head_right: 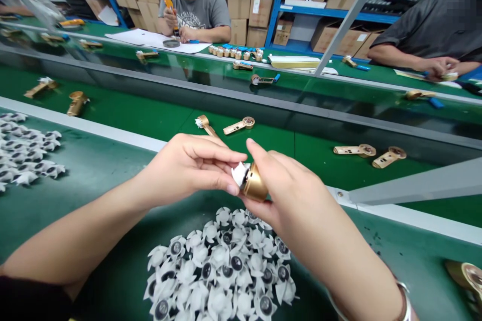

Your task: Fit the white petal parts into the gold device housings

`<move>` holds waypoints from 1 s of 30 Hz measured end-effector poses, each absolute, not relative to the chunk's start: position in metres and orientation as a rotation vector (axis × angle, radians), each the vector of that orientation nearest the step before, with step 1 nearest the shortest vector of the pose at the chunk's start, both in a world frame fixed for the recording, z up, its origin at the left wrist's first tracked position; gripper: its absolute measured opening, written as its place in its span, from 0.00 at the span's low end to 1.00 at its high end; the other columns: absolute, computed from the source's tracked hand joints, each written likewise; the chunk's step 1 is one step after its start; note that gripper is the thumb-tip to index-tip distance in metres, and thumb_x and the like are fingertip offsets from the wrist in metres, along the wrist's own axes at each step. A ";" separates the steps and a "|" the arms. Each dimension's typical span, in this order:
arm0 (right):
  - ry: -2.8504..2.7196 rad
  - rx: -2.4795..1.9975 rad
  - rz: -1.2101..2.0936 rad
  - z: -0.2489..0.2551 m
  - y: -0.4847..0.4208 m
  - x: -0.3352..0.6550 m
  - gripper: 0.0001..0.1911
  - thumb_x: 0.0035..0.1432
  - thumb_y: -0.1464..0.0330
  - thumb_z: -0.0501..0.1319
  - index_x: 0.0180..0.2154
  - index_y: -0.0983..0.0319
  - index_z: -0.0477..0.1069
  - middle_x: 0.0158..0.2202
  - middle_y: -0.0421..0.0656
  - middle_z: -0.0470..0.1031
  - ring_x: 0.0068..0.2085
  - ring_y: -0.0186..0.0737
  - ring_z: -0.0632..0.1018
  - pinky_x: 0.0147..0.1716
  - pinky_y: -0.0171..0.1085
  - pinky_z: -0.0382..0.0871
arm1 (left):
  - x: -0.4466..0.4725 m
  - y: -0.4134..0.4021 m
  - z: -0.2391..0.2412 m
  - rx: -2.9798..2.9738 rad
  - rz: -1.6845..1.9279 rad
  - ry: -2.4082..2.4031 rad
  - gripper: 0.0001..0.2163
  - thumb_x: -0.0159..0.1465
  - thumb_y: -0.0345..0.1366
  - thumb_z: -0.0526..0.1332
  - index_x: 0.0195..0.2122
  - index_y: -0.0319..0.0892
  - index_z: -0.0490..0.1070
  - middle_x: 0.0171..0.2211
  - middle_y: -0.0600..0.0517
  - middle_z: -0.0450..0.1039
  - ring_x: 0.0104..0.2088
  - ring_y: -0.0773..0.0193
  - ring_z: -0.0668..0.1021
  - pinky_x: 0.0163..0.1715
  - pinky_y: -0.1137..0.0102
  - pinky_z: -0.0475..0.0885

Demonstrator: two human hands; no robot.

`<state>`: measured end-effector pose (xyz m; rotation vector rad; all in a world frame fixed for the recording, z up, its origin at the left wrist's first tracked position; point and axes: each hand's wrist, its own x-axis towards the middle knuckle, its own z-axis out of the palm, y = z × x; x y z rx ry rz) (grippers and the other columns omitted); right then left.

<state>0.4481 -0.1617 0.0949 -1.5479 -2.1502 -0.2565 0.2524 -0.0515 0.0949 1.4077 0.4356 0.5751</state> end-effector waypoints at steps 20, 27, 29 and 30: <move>-1.385 -2.590 0.373 0.047 -0.122 0.559 0.47 0.61 0.40 0.55 0.64 0.71 0.64 0.46 0.61 0.80 0.44 0.60 0.81 0.41 0.51 0.75 | 0.268 -0.026 0.052 2.301 -0.503 0.340 0.24 0.54 0.48 0.72 0.50 0.45 0.77 0.46 0.48 0.76 0.41 0.58 0.78 0.34 0.71 0.68; -1.783 -2.448 -0.046 -0.022 -0.312 0.550 0.35 0.70 0.53 0.49 0.70 0.66 0.56 0.72 0.56 0.56 0.72 0.63 0.57 0.66 0.62 0.59 | 0.280 -0.022 0.030 2.210 -0.527 0.371 0.16 0.56 0.50 0.69 0.40 0.46 0.77 0.36 0.52 0.75 0.36 0.62 0.76 0.32 0.72 0.66; -1.834 -2.486 -0.103 -0.047 -0.329 0.536 0.36 0.71 0.54 0.49 0.72 0.65 0.51 0.74 0.54 0.50 0.73 0.65 0.51 0.65 0.66 0.58 | 0.281 -0.021 0.030 2.205 -0.534 0.387 0.17 0.56 0.50 0.69 0.40 0.45 0.78 0.35 0.52 0.74 0.35 0.62 0.75 0.32 0.72 0.66; -1.862 -2.479 -0.135 -0.055 -0.331 0.529 0.37 0.71 0.54 0.49 0.73 0.64 0.48 0.74 0.54 0.49 0.73 0.65 0.49 0.65 0.67 0.57 | 0.282 -0.021 0.031 2.210 -0.534 0.389 0.17 0.57 0.50 0.69 0.40 0.45 0.78 0.35 0.52 0.74 0.35 0.62 0.75 0.32 0.72 0.66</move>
